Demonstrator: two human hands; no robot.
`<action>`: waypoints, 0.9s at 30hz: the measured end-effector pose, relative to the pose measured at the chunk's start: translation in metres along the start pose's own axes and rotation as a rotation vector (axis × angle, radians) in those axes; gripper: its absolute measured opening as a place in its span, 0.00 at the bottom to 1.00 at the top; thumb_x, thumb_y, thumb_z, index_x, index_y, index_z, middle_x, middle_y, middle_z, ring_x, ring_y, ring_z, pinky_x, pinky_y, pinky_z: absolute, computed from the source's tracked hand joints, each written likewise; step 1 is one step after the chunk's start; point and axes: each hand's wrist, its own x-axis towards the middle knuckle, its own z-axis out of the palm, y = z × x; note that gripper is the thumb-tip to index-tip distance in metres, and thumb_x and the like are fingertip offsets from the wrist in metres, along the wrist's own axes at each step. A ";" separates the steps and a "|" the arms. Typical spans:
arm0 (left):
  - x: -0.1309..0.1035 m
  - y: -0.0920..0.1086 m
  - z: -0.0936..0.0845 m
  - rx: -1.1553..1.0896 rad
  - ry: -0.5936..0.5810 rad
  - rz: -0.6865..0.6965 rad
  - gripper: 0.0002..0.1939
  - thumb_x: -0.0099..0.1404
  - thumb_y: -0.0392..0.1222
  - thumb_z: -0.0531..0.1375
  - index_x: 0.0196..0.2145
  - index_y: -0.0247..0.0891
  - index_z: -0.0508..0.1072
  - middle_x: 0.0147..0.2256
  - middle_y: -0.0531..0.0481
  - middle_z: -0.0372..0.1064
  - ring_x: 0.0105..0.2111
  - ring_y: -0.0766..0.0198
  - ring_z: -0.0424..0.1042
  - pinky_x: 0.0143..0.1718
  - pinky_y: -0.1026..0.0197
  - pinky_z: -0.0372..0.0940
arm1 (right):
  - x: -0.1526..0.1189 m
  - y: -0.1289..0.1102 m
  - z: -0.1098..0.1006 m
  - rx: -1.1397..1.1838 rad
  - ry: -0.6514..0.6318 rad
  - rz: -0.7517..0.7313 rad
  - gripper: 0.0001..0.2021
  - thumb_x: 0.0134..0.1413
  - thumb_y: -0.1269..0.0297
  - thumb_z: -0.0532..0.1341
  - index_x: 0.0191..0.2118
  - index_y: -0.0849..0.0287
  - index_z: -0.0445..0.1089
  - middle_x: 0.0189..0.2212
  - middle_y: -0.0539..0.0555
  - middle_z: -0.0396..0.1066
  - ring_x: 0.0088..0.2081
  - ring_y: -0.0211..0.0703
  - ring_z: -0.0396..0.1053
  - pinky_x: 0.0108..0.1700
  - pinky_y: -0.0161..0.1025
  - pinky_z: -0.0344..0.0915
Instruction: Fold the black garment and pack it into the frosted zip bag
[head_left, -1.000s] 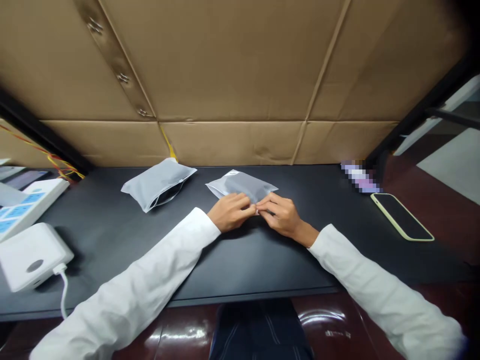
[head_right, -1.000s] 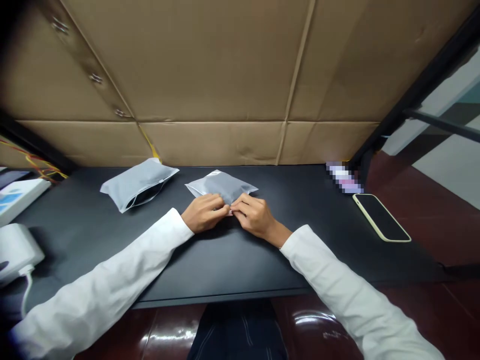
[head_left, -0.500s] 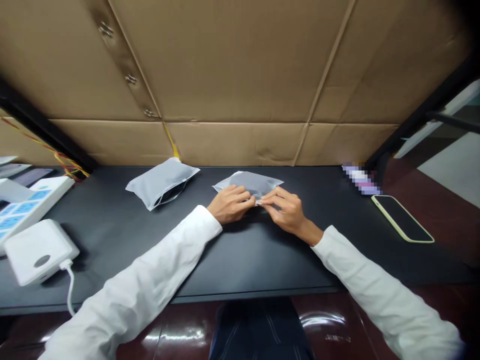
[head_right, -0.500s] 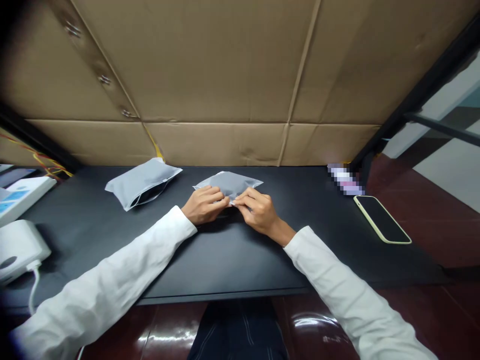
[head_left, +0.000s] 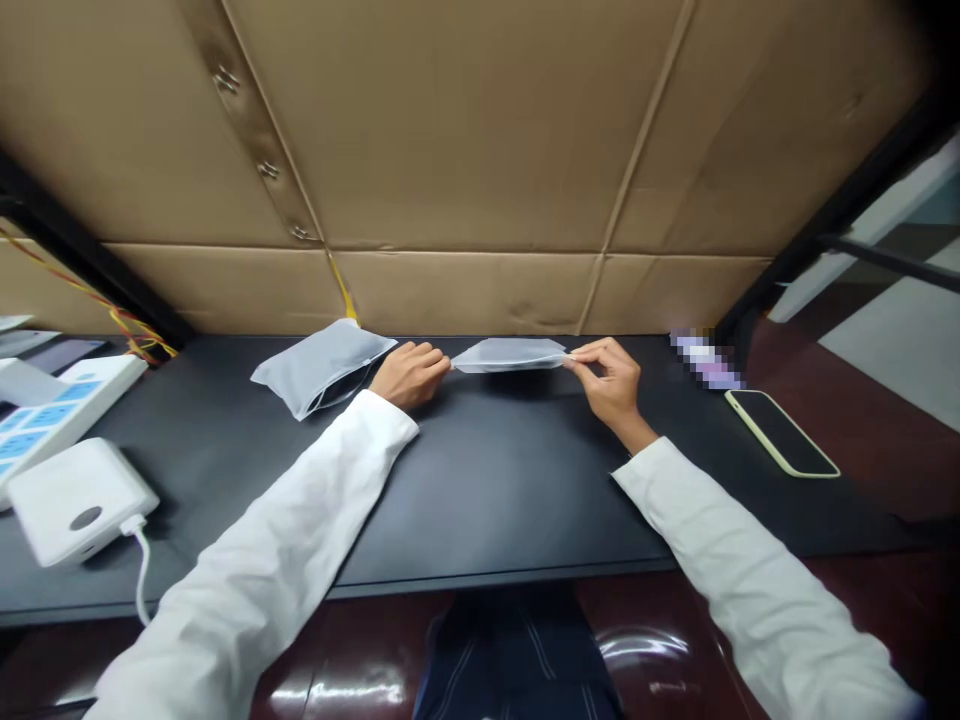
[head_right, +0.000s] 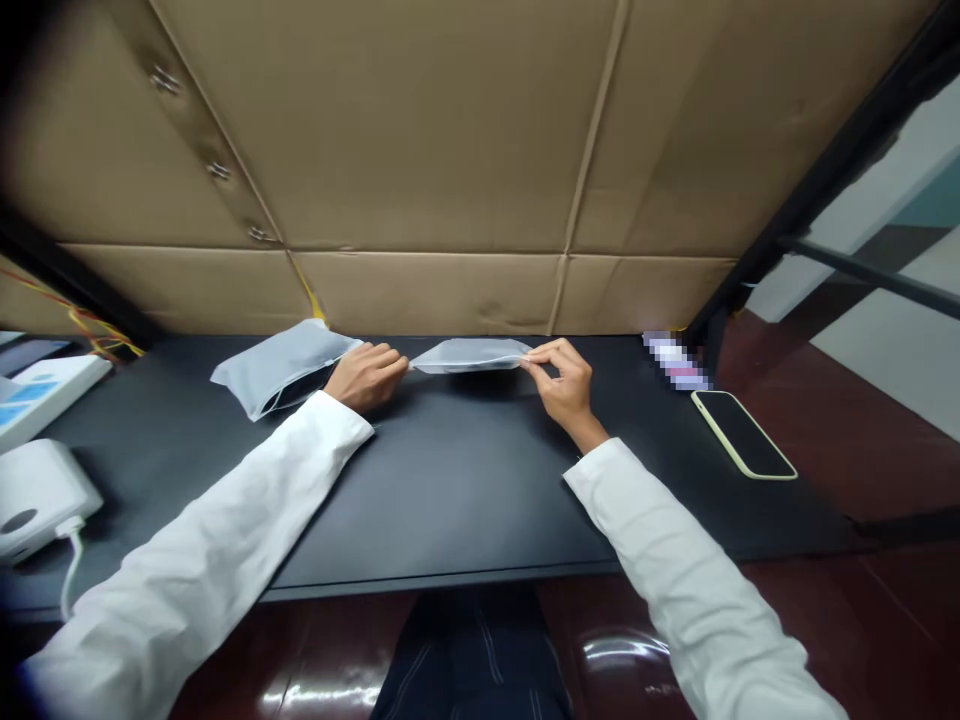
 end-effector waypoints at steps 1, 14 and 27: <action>0.000 0.003 0.002 -0.019 -0.019 -0.005 0.13 0.71 0.37 0.52 0.29 0.37 0.69 0.26 0.48 0.65 0.29 0.61 0.62 0.30 0.57 0.53 | 0.000 0.010 -0.001 -0.014 -0.026 0.017 0.06 0.54 0.61 0.66 0.29 0.55 0.74 0.31 0.52 0.74 0.35 0.44 0.73 0.42 0.45 0.71; -0.028 -0.003 0.031 -0.443 -0.348 -0.464 0.25 0.70 0.55 0.50 0.54 0.34 0.69 0.59 0.39 0.64 0.61 0.48 0.60 0.61 0.44 0.58 | -0.017 0.071 -0.008 -0.544 -0.732 0.245 0.27 0.66 0.50 0.50 0.64 0.58 0.62 0.66 0.62 0.56 0.68 0.57 0.50 0.66 0.57 0.51; -0.028 -0.001 0.031 -0.420 -0.347 -0.463 0.25 0.70 0.54 0.51 0.55 0.33 0.69 0.59 0.38 0.64 0.61 0.48 0.61 0.61 0.44 0.58 | -0.021 0.065 -0.006 -0.584 -0.752 0.216 0.26 0.67 0.50 0.47 0.64 0.57 0.61 0.66 0.61 0.55 0.68 0.57 0.50 0.67 0.56 0.50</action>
